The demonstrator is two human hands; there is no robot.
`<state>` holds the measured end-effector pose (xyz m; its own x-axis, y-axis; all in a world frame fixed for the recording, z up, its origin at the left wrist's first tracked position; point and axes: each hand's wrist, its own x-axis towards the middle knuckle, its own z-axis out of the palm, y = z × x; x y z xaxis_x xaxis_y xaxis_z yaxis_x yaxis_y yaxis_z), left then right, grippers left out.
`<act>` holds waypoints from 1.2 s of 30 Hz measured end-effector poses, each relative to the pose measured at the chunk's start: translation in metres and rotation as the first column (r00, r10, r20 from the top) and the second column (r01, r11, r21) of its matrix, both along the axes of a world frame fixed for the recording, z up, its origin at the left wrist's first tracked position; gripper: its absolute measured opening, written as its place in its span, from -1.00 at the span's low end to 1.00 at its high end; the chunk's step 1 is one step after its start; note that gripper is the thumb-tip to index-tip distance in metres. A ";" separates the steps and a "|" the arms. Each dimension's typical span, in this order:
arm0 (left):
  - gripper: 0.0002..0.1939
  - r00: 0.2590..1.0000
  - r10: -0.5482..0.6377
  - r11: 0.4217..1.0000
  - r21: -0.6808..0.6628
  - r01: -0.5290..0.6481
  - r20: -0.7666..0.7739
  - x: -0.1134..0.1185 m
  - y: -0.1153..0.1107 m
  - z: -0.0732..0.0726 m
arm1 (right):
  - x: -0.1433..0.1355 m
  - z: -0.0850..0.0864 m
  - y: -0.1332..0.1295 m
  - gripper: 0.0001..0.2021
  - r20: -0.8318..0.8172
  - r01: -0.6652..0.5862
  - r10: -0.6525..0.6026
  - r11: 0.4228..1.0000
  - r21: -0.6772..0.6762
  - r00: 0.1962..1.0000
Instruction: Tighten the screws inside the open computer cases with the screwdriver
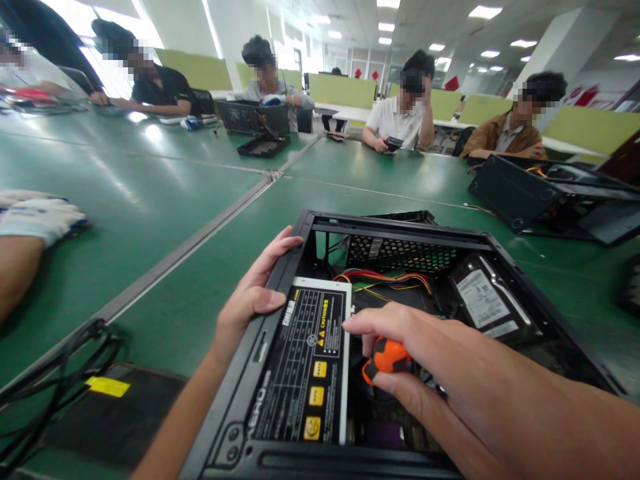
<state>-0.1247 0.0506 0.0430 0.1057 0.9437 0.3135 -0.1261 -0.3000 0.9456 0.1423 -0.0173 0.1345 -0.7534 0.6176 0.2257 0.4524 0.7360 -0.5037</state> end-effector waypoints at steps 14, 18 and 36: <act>-0.31 0.999 0.022 0.998 -0.064 -0.020 0.029 0.009 -0.008 0.013 | 0.011 0.017 -0.004 -0.63 -0.084 0.166 -0.161 0.985 0.046 0.983; -0.32 0.999 0.041 0.996 -0.082 -0.038 0.026 0.011 -0.009 0.015 | 0.006 0.026 0.010 -0.79 -0.124 0.285 -0.263 0.936 0.207 0.957; -0.32 0.999 0.048 0.998 -0.031 -0.048 -0.004 0.009 -0.006 0.011 | -0.009 -0.001 0.029 -0.76 -0.025 0.214 -0.213 0.974 0.078 0.977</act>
<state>-0.1154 0.0446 0.0543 0.0607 0.9571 0.2834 -0.1088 -0.2759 0.9550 0.1336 0.0113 0.1336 -0.6019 0.7435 0.2916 0.5957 0.6611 -0.4561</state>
